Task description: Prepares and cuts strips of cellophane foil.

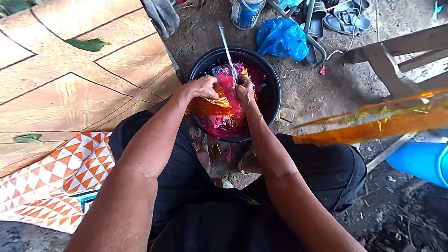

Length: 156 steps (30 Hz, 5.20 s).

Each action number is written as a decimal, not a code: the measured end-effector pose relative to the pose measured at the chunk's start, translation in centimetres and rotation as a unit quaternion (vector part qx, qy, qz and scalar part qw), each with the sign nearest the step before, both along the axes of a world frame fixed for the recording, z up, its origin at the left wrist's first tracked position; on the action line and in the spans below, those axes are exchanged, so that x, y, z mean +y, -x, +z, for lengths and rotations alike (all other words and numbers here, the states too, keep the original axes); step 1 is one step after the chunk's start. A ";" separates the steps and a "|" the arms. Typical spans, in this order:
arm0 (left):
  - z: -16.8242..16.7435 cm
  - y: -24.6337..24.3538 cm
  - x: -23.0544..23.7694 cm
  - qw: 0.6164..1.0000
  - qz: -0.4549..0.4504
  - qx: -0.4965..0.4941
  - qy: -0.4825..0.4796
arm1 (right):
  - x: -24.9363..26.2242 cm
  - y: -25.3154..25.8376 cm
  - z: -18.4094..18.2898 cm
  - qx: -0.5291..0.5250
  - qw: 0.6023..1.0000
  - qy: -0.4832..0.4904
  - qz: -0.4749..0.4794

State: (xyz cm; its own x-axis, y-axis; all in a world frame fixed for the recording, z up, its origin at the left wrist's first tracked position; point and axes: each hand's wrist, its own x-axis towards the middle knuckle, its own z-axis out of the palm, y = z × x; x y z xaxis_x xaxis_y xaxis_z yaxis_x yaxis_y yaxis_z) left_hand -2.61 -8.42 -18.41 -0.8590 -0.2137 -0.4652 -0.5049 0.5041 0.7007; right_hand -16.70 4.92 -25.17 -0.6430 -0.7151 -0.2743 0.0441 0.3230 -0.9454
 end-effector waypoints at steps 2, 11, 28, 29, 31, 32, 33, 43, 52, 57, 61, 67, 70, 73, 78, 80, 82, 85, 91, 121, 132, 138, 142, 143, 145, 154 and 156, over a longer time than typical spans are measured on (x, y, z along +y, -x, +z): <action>0.9 -0.9 -0.4 0.994 0.048 0.085 -0.042 | 0.6 -0.2 0.3 0.010 1.000 0.016 -0.023; 1.5 -1.7 1.9 0.972 0.157 0.077 -0.157 | 1.7 -1.7 1.9 -0.004 0.989 0.135 -0.052; -1.3 -2.0 -0.5 0.970 0.227 -0.007 0.084 | 8.6 1.0 -1.1 -0.162 0.964 0.070 -0.197; -0.9 -2.1 -0.4 0.964 0.247 -0.010 0.098 | 8.9 1.0 -1.3 -0.165 0.962 0.075 -0.206; 0.5 -2.4 0.0 0.951 0.289 -0.023 0.112 | 9.4 0.8 -1.5 -0.163 0.962 0.069 -0.209; 1.2 -2.7 0.1 0.945 0.305 -0.024 0.115 | 9.7 0.7 -1.5 -0.157 0.964 0.061 -0.204; 1.9 -3.1 0.2 0.943 0.314 -0.020 0.113 | 10.2 0.3 -1.4 -0.147 0.969 0.049 -0.191; 11.2 -10.1 6.1 0.881 0.287 0.360 -0.105 | 10.8 -3.1 1.7 -0.143 0.977 0.158 -0.018; 18.0 -15.9 12.6 0.713 0.450 0.506 -0.181 | 11.4 -7.9 3.4 -0.207 0.953 0.203 0.089; 14.4 -18.5 13.2 0.659 0.538 0.491 -0.188 | 11.6 -10.5 3.3 -0.280 0.906 0.266 0.173; 10.0 -20.2 12.8 0.590 0.650 0.435 -0.200 | 11.7 -12.3 4.0 -0.278 0.893 0.288 0.206; 6.7 -21.8 11.8 0.570 0.685 0.400 -0.213 | 11.2 -13.8 6.2 -0.246 0.935 0.228 0.113; 6.2 -21.9 11.7 0.574 0.683 0.403 -0.206 | 10.8 -14.1 7.1 -0.219 0.957 0.175 0.069; 5.1 -22.2 11.7 0.567 0.684 0.406 -0.214 | 10.6 -13.8 7.0 -0.197 0.966 0.164 0.038; 4.5 -23.3 12.5 0.567 0.683 0.392 -0.243 | 10.9 -12.8 7.3 -0.198 0.959 0.187 0.082; 4.8 -23.6 13.3 0.556 0.685 0.394 -0.258 | 11.3 -13.0 7.4 -0.212 0.952 0.196 0.098; 4.9 -24.0 14.1 0.547 0.683 0.396 -0.277 | 11.7 -13.2 7.1 -0.201 0.951 0.208 0.112; 4.8 -25.3 15.3 0.549 0.668 0.409 -0.292 | 13.4 -13.0 7.0 -0.140 0.965 0.178 0.135; 4.4 -29.6 15.2 0.587 0.647 0.402 -0.274 | 16.1 -11.5 7.3 -0.060 0.977 0.083 0.185; 20.1 -16.1 15.0 0.627 0.382 0.558 -0.387 | 28.5 -9.5 16.0 0.540 0.752 -0.030 0.377; 19.4 -11.5 18.0 0.619 0.259 0.523 -0.525 | 22.7 -10.8 16.6 -0.276 0.892 0.293 0.205; 13.1 -16.6 17.2 0.689 0.430 0.422 -0.402 | 19.6 -11.1 17.0 -0.280 0.919 0.258 0.103; 8.1 -21.0 16.2 0.727 0.479 0.336 -0.358 | 18.1 -10.1 15.4 -0.169 0.959 0.195 0.114; 7.1 -21.8 15.8 0.737 0.481 0.315 -0.354 | 17.8 -9.8 15.1 -0.166 0.963 0.176 0.118; 5.7 -22.8 15.2 0.750 0.475 0.283 -0.362 | 17.3 -9.2 14.7 -0.174 0.965 0.145 0.131; 6.1 -22.3 12.7 0.785 0.448 0.268 -0.333 | 15.9 -7.9 14.2 -0.149 0.965 0.110 0.188; 6.3 -22.2 12.4 0.795 0.449 0.267 -0.308 | 15.6 -7.8 13.9 -0.142 0.970 0.102 0.167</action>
State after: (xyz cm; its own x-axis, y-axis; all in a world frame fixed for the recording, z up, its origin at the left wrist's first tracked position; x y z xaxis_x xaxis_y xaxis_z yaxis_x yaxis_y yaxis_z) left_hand 19.56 4.02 -12.11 -0.5998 -0.7248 -0.3390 -0.0147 -0.4136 0.9103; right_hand -8.95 20.56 -11.31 -0.2841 -0.9287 -0.2381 0.2377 0.1724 -0.9559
